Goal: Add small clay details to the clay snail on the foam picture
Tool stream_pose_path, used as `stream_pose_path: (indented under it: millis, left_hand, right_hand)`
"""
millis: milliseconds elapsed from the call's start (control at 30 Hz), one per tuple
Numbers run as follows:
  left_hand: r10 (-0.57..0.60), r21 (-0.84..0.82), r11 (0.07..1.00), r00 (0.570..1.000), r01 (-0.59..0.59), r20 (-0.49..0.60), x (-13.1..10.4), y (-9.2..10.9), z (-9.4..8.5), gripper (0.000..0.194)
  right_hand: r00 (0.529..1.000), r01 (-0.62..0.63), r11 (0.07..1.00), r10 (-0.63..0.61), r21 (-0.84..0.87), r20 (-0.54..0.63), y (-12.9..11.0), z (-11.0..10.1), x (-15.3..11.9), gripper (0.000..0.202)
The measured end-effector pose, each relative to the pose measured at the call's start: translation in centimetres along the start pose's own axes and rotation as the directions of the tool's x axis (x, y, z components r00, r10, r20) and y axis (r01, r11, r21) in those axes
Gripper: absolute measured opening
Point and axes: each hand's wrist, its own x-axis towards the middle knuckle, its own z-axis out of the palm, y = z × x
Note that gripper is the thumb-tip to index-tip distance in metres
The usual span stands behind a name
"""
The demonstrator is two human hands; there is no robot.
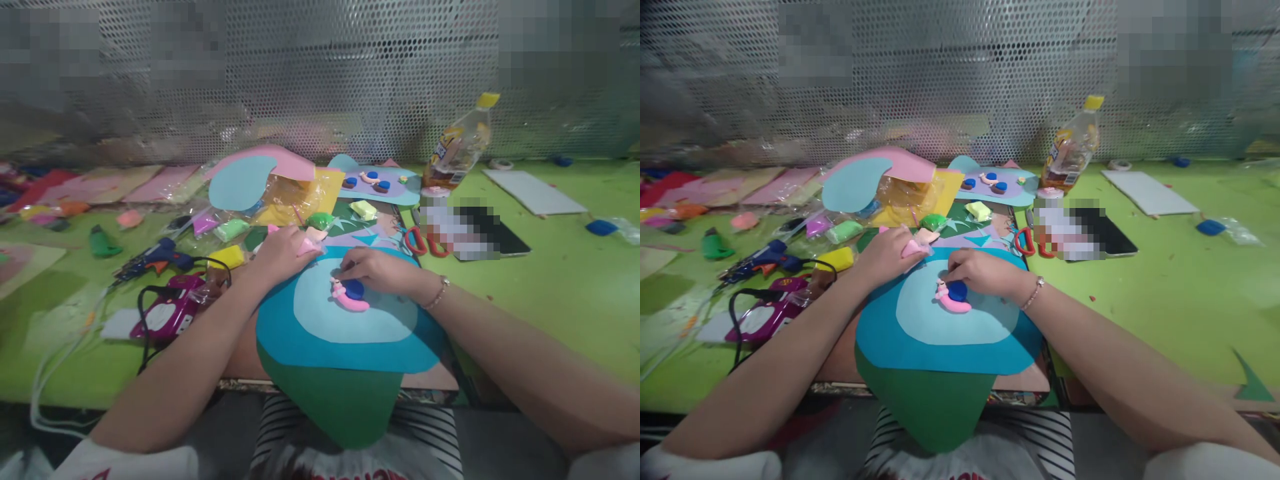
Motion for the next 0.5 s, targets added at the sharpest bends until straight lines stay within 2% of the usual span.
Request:
stream_pose_path:
  millis: [67,167,333,433,500]
  left_hand:
    - [-0.090,-0.014,0.996,0.994,0.090,-0.068,0.0,-0.1,-0.2,0.044]
    - [-0.243,-0.016,0.970,0.958,0.244,-0.149,0.0,-0.6,-0.3,0.040]
    - [-0.478,-0.122,0.878,0.847,0.462,-0.232,0.3,-1.8,0.8,0.042]
    - [-0.542,-0.131,0.839,0.792,0.528,-0.282,0.2,-2.4,0.9,0.061]
    - [-0.549,-0.022,0.827,0.799,0.562,-0.245,0.0,-2.9,-0.5,0.067]
  right_hand:
    - [1.000,0.011,1.000,-0.011,0.004,-0.006,0.1,0.1,0.0,0.038]
    - [1.000,0.007,1.000,-0.007,0.010,-0.007,0.1,0.1,0.0,0.039]
    - [1.000,-0.009,0.999,0.009,0.051,0.008,0.1,0.0,0.0,0.041]
    - [0.998,-0.032,0.998,0.036,0.057,-0.060,0.2,0.1,0.0,0.038]
    - [0.994,-0.042,0.997,0.049,0.071,-0.098,0.3,0.3,0.0,0.035]
